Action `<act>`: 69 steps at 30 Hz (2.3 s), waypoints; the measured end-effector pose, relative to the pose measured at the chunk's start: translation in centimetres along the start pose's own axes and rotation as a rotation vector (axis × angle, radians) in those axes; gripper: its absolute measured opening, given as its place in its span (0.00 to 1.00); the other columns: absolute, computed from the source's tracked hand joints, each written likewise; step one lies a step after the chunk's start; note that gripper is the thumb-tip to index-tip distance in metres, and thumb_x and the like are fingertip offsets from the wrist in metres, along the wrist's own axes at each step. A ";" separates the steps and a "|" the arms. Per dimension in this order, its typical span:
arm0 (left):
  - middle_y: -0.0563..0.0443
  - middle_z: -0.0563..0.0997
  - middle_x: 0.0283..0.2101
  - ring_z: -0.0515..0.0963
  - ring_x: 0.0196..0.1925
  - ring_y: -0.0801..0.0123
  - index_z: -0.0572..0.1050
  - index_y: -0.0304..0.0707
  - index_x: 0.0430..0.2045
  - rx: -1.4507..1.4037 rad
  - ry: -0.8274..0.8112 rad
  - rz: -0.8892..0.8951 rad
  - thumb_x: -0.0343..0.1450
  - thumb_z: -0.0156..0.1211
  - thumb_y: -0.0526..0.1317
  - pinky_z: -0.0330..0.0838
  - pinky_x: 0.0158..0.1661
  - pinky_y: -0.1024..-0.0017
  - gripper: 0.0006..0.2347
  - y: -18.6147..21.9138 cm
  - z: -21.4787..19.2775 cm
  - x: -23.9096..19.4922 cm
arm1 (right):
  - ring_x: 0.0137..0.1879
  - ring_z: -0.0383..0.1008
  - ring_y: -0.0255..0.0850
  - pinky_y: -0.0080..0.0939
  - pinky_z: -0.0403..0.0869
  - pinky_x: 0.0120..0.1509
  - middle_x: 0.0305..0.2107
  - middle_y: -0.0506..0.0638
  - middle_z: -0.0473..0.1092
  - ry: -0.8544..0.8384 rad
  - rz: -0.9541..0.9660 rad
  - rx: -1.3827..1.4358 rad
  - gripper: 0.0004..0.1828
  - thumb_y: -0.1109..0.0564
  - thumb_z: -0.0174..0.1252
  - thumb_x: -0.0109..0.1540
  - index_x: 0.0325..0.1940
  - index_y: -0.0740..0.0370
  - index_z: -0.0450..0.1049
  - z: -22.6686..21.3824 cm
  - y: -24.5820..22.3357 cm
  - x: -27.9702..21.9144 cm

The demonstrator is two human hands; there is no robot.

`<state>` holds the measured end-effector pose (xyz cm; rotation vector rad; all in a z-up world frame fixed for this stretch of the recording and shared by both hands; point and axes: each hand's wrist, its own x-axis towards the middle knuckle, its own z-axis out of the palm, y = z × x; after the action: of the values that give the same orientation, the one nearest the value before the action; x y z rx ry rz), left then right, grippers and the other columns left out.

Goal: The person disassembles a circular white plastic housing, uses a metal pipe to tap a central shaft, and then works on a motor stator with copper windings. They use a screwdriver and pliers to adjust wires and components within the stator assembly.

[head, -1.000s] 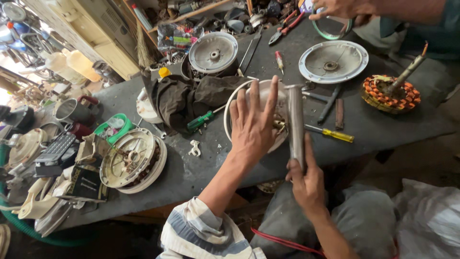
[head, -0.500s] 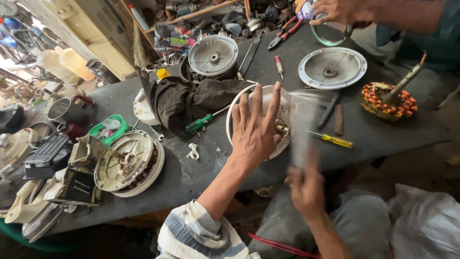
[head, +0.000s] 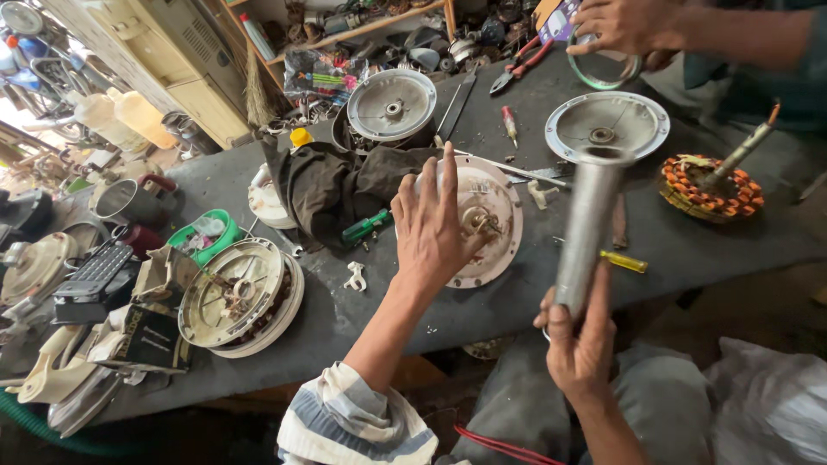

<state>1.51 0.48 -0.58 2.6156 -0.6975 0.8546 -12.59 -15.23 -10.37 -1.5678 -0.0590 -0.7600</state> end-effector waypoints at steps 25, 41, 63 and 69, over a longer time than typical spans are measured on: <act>0.34 0.75 0.60 0.70 0.60 0.41 0.48 0.37 0.74 -0.498 -0.354 -0.147 0.48 0.81 0.52 0.62 0.63 0.56 0.58 -8.0 3.5 0.7 | 0.47 0.78 0.57 0.57 0.74 0.48 0.45 0.55 0.77 -0.019 -0.483 -1.258 0.25 0.48 0.63 0.57 0.58 0.52 0.75 0.1 2.8 13.4; 0.42 0.76 0.62 0.78 0.45 0.68 0.54 0.44 0.73 -1.056 -0.603 -0.439 0.66 0.67 0.43 0.75 0.44 0.71 0.38 -15.3 4.8 0.4 | 0.24 0.73 0.37 0.39 0.71 0.28 0.22 0.52 0.75 -0.534 0.602 -0.269 0.37 0.46 0.57 0.62 0.74 0.58 0.60 2.1 5.3 11.0; 0.33 0.74 0.66 0.73 0.66 0.62 0.62 0.36 0.70 -1.370 -0.456 -0.436 0.72 0.64 0.43 0.66 0.64 0.67 0.30 -15.1 4.7 -0.7 | 0.32 0.70 0.29 0.30 0.70 0.34 0.34 0.44 0.74 -0.359 0.600 0.296 0.31 0.56 0.58 0.65 0.72 0.67 0.66 2.2 6.8 10.6; 0.31 0.72 0.67 0.72 0.67 0.57 0.62 0.34 0.70 -1.663 -0.427 -0.461 0.70 0.67 0.36 0.67 0.64 0.65 0.31 -15.5 4.5 -0.3 | 0.39 0.73 0.28 0.29 0.72 0.39 0.43 0.46 0.76 -0.278 0.583 0.449 0.30 0.53 0.57 0.67 0.73 0.67 0.67 3.8 4.1 10.6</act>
<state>11.64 11.68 -6.31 1.2332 -0.4642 -0.4099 -0.85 -16.63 -8.49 -1.1593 0.0241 -0.0556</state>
